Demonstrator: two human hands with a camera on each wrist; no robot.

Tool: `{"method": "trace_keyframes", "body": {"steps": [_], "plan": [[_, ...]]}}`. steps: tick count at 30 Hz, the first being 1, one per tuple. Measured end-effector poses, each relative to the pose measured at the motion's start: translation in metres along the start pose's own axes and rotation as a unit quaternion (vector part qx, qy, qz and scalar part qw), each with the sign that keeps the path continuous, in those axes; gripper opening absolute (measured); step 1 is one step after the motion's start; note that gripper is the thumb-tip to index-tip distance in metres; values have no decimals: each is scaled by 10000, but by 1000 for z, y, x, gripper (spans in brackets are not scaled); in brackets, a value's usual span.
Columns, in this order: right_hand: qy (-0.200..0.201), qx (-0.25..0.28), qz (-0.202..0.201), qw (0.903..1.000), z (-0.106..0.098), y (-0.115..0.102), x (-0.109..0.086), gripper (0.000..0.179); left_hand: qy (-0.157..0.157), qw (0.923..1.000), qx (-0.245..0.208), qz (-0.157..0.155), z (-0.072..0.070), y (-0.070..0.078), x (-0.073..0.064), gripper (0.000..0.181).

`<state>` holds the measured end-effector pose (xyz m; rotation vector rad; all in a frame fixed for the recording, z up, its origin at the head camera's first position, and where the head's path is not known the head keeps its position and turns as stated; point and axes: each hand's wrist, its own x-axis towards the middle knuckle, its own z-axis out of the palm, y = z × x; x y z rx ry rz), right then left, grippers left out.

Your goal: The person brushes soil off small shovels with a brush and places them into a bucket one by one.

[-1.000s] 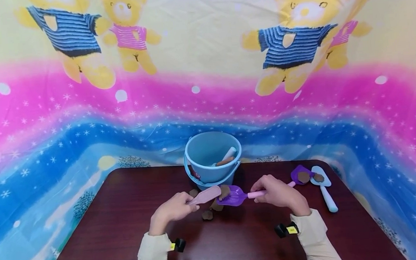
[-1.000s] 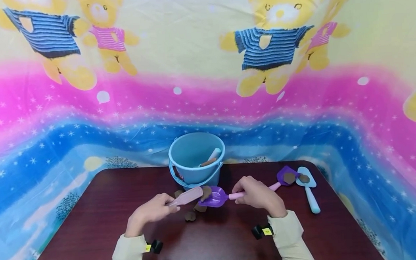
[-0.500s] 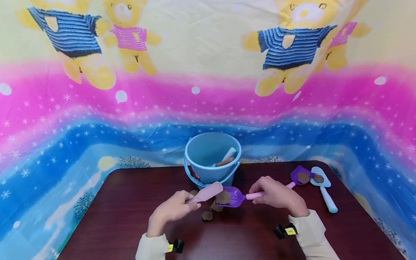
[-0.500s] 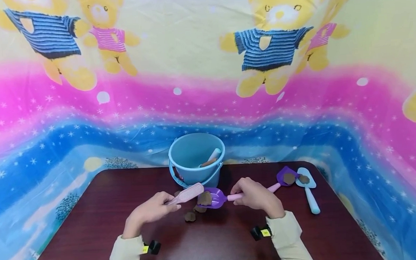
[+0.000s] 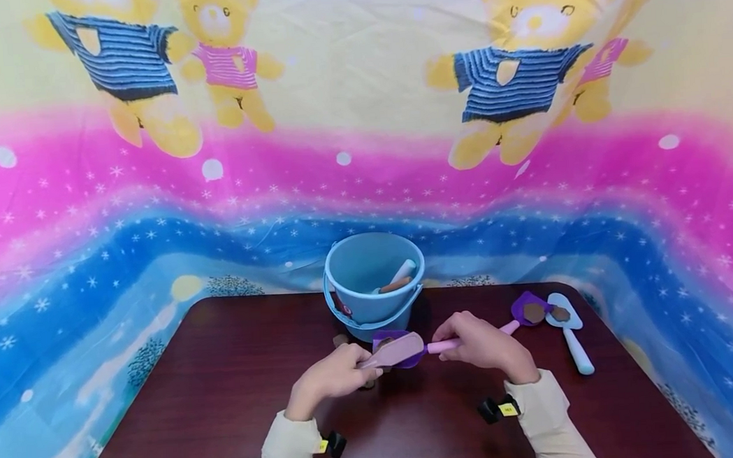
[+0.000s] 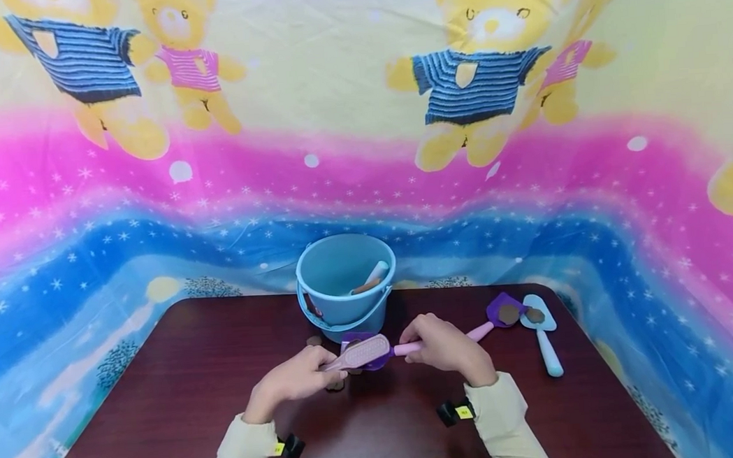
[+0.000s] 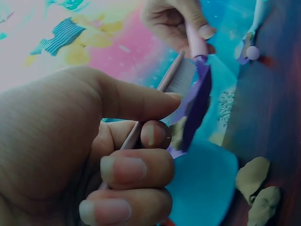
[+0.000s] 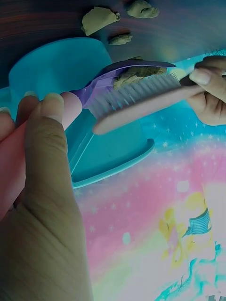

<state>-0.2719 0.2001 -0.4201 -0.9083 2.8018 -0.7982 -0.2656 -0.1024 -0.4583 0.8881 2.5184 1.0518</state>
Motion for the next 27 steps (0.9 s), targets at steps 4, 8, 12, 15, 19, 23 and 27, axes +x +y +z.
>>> {"method": "trace_keyframes", "body": {"steps": [4,8,12,15,19,23,27], "plan": [[20,-27,57,10000,-1,0,0,11,14,9999,125,-46,4,1,2,33],[65,-68,79,9999,-3,1,-1,11,43,9997,67,-249,3,2,1,30],[77,-54,69,9999,-3,2,-2,12,10,9992,-4,-400,1,1,0,24],[66,-37,94,9999,-3,2,-2,12,-9,9988,-49,-479,0,1,-1,21],[61,-36,140,9999,-3,2,-2,12,18,9986,-143,-514,-2,0,-2,20],[64,-57,171,9998,-2,3,-2,12,15,9988,-144,-461,-3,-1,-4,20],[58,-24,144,9999,-3,3,-3,12,32,9990,-133,-415,-6,-3,-5,22]]}}
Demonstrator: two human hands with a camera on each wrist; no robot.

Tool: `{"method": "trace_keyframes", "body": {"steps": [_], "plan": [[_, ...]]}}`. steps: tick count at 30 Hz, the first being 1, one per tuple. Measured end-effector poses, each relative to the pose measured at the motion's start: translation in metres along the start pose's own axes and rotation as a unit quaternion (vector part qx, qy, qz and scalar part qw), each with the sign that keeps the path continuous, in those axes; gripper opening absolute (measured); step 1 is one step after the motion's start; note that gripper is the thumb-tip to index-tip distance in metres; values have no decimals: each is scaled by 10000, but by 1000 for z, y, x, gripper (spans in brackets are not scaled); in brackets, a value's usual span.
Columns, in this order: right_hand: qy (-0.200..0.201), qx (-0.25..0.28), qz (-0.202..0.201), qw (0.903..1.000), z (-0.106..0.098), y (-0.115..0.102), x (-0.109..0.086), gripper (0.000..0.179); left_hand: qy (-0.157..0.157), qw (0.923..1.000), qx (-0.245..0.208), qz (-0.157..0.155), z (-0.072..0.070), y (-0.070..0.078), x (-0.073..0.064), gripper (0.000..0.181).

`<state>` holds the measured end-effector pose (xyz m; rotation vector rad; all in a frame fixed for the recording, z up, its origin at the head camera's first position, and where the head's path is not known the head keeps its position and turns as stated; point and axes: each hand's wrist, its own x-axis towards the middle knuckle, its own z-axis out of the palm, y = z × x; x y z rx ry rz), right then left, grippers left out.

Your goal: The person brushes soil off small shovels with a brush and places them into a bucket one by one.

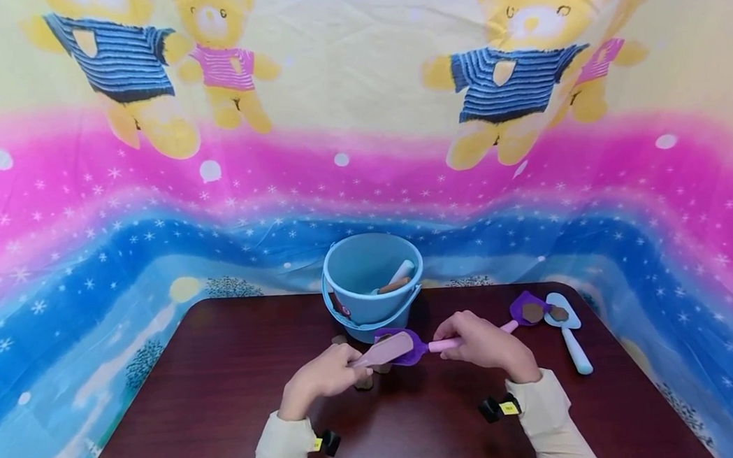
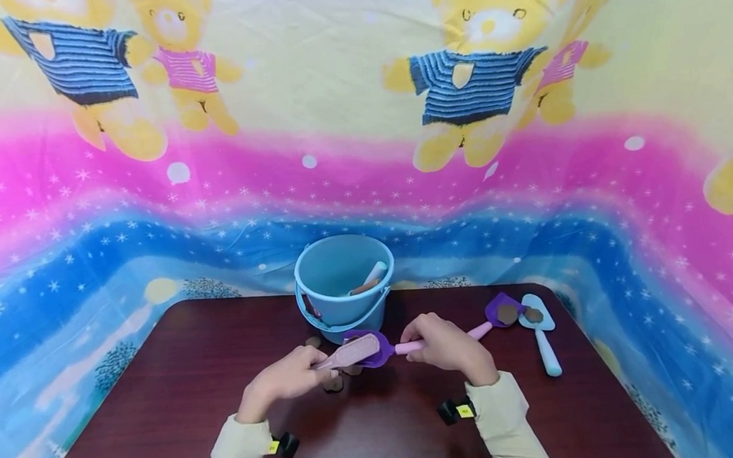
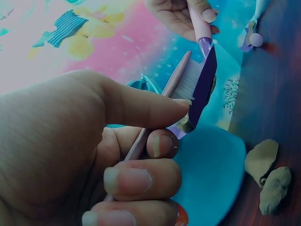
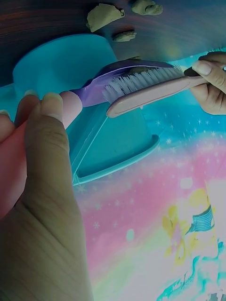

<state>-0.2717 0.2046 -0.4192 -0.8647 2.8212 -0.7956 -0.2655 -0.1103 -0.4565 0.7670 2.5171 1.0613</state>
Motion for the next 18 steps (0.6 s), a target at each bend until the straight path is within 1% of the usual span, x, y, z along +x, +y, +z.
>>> {"method": "trace_keyframes", "body": {"steps": [3,9,18], "plan": [[-7,29,-14,10000,-1,0,-1,12,32,10000,41,55,-2,0,0,24],[-39,66,-23,10000,0,0,-1,12,94,9998,162,39,-7,-2,-3,29],[-42,85,-59,9999,-2,2,-1,12,343,9990,294,14,-12,-3,-6,30]]}}
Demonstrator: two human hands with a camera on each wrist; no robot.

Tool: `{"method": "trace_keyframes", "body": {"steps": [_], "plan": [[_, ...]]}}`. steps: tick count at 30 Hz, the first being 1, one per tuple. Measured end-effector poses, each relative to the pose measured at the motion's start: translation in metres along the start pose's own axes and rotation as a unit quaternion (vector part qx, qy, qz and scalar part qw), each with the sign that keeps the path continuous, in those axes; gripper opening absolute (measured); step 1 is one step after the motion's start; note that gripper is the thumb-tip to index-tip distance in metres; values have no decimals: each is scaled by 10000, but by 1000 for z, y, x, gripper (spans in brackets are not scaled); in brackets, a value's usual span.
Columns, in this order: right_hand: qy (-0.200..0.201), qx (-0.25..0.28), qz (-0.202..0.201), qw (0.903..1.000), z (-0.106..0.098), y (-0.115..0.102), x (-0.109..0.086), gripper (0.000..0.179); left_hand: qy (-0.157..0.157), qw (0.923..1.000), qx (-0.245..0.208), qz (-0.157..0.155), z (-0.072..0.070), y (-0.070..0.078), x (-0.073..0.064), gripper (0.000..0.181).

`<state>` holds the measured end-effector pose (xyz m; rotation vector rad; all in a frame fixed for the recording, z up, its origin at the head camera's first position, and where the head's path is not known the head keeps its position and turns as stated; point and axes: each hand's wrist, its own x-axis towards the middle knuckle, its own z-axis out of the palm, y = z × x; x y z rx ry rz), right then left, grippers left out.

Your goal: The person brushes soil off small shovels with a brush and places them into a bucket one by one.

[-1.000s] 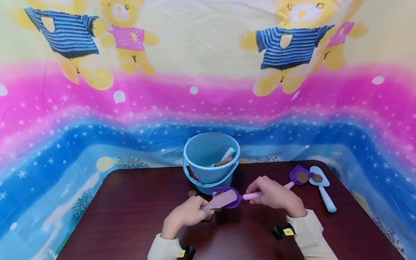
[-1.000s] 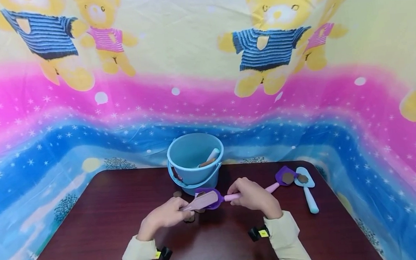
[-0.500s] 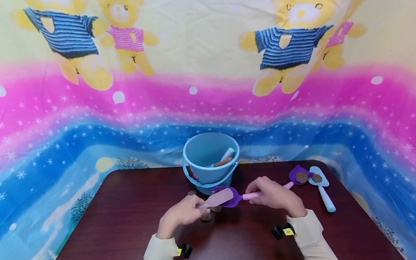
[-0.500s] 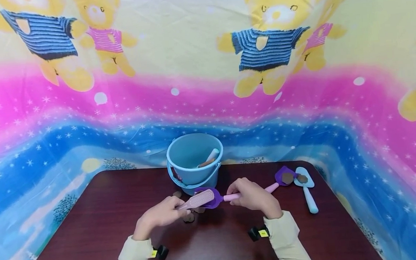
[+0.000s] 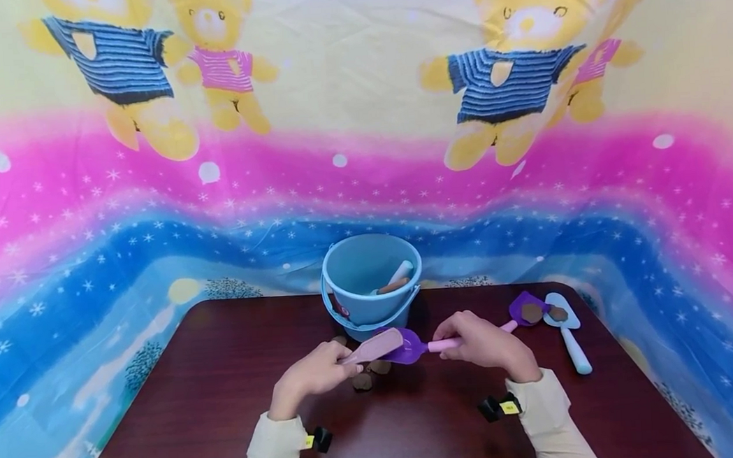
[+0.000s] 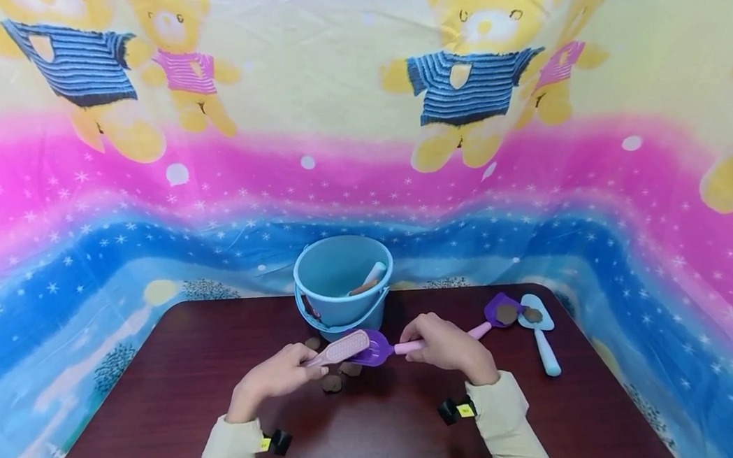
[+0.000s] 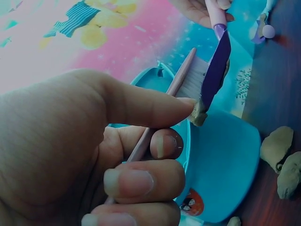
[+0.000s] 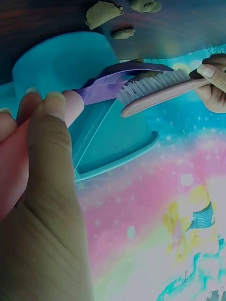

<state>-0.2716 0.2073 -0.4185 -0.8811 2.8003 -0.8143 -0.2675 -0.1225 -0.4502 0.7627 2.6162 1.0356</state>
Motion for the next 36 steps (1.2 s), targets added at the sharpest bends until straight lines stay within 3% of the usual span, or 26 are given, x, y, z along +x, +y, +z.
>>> {"method": "trace_keyframes", "body": {"steps": [10,18,25,36], "plan": [[29,-95,43,9999,-1,1,-1,13,-1,9997,-198,-138,-8,-5,-7,27],[-22,-5,43,10000,-2,2,-2,14,169,9994,-142,-254,-16,-13,-13,30],[-103,94,-16,9999,-2,1,-2,13,205,9994,-215,-168,-19,-13,-15,29],[-386,418,298,9979,1,0,-3,10,220,9992,-286,-181,-22,-15,-16,23]]}}
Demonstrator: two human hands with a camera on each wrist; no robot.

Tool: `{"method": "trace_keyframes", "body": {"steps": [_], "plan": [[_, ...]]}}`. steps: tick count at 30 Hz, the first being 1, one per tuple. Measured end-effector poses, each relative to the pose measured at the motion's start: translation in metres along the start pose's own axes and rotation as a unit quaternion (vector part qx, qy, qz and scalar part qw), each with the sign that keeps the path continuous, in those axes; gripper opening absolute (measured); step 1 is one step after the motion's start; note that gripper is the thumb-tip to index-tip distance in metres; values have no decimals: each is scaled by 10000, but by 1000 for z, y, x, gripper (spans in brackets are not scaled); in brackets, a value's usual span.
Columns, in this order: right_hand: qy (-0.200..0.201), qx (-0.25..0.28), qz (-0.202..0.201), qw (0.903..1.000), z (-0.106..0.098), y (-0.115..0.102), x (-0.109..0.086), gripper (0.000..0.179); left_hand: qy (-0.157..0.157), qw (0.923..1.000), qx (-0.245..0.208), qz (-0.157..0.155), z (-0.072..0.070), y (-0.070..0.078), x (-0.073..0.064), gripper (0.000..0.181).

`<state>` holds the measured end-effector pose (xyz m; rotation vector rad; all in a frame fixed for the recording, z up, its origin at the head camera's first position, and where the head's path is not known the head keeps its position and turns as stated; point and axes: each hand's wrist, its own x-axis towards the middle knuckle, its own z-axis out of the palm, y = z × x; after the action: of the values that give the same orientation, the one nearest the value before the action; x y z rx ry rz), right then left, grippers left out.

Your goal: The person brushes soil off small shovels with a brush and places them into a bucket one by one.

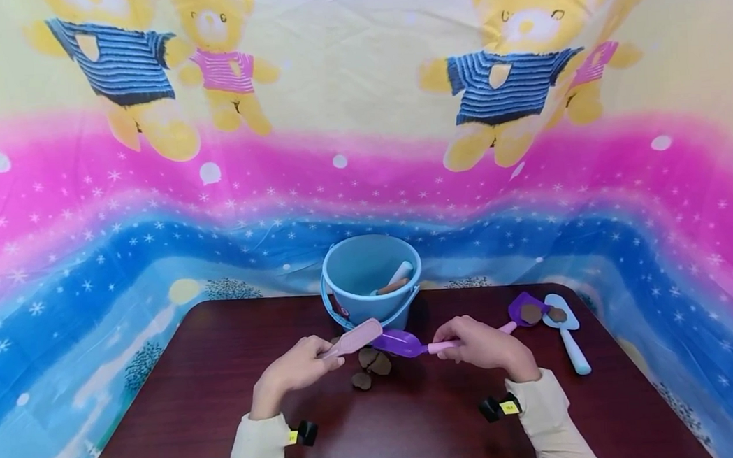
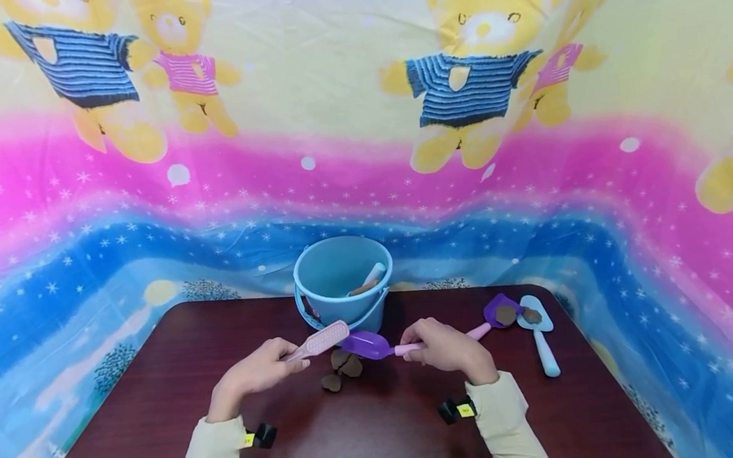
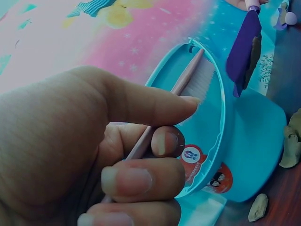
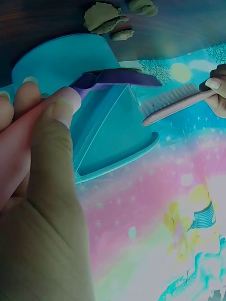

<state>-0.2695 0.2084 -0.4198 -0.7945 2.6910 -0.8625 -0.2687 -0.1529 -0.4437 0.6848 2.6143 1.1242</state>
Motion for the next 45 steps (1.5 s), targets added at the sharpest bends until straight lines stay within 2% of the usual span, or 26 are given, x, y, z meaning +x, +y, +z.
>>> {"method": "trace_keyframes", "body": {"steps": [4,10,19,22,24,29,32,37,41,45], "plan": [[-164,90,-89,9998,0,0,0,9,32,10000,-8,-17,0,-1,0,21],[-410,17,-263,9988,0,3,2,19,55,10000,-40,-25,-2,-1,-1,24],[-629,235,-194,9976,5,9,6,30,47,9999,-158,-10,-3,1,-2,22],[-695,436,-259,9963,7,12,8,28,49,9999,-141,-6,-3,0,-2,21],[-736,565,-262,9953,8,13,9,21,51,9999,-121,-10,-2,0,-1,21],[-762,648,-286,9946,12,17,11,11,66,9999,-69,32,-2,-2,-2,21],[-806,779,-307,9932,13,18,13,10,52,9999,-60,102,-3,-2,-2,22],[-771,1019,-267,9914,13,19,14,21,86,9995,-112,277,-4,2,-2,27],[-740,950,-306,9922,12,17,15,24,184,9987,-272,386,-4,6,-2,35],[-715,830,-425,9931,11,15,15,27,133,9981,-359,490,-1,10,1,38]]}}
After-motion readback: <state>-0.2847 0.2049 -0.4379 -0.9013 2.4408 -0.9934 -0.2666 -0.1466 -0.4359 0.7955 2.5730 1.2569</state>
